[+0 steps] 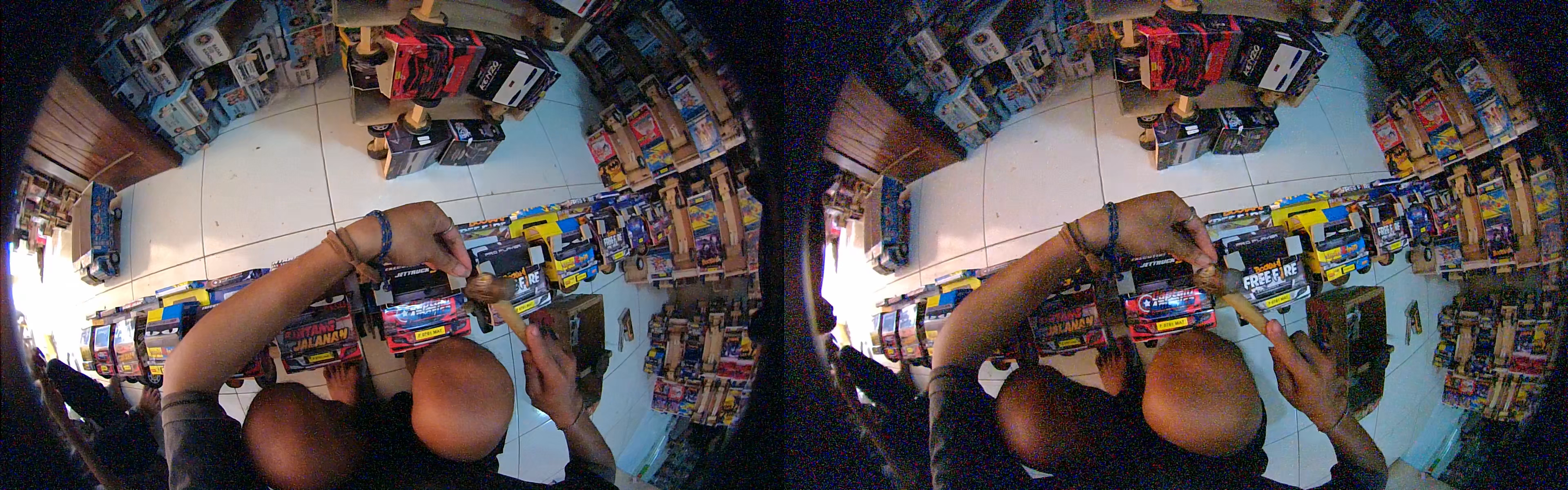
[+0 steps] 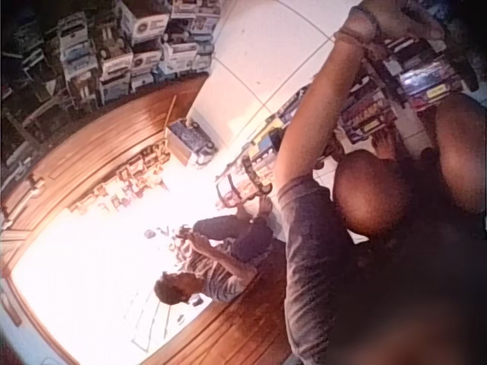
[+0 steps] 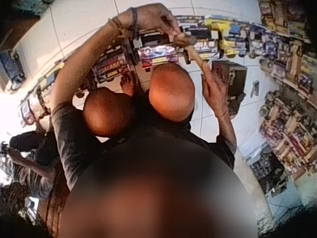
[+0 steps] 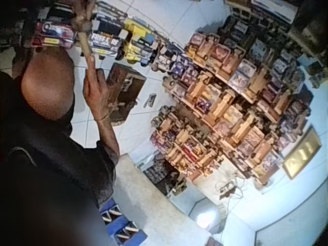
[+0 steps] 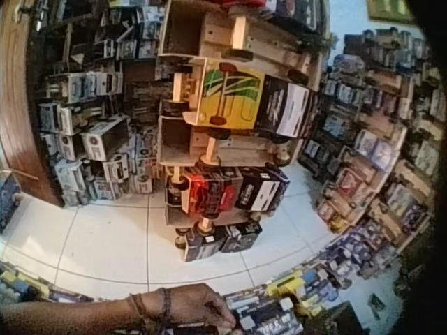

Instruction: The person sits on the floor and uses a hammer to drive small wooden pegs into the tops of several toy truck boxes arranged in a row. They repeatedly pick up pegs from a nearby box and tap them into place on each truck.

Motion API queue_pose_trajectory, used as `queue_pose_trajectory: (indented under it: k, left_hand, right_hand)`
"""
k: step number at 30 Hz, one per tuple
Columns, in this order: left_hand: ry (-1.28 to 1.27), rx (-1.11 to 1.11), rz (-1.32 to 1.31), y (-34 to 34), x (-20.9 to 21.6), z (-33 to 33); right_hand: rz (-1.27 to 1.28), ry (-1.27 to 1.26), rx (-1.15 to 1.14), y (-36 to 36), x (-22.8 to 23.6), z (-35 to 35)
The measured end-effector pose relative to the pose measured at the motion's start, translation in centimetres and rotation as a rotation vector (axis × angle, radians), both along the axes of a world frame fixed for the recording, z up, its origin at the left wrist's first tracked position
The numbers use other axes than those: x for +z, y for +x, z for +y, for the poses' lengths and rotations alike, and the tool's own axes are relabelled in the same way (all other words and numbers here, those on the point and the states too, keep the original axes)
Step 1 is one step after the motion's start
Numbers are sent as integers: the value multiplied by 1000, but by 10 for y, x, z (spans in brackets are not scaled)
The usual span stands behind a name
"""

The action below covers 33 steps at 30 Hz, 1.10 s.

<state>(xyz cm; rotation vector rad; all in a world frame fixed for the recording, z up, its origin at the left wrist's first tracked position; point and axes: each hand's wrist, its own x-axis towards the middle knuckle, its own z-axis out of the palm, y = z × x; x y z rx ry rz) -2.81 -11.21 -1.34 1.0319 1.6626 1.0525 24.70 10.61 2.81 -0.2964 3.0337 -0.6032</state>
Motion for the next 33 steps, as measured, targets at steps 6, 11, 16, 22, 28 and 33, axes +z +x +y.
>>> queue_pose_trajectory:
  k: [6,11,16,22,28,33]
  left_hand:
    - [-9,8,-51,1,-1,-1]
    - [14,5,-39,0,-3,-1]
    - [31,11,-45,2,-1,-1]
    - [15,37,-42,4,3,-3]
    - [15,20,-13,3,-1,0]
    - [9,11,-27,2,-1,1]
  right_hand:
    - [123,49,96,2,0,2]
    - [231,147,73,1,-8,1]
    - [223,106,25,4,-17,-4]
    - [143,184,37,1,-19,-4]
    - [355,24,-11,0,-8,-10]
    - [-151,208,12,-2,11,-8]
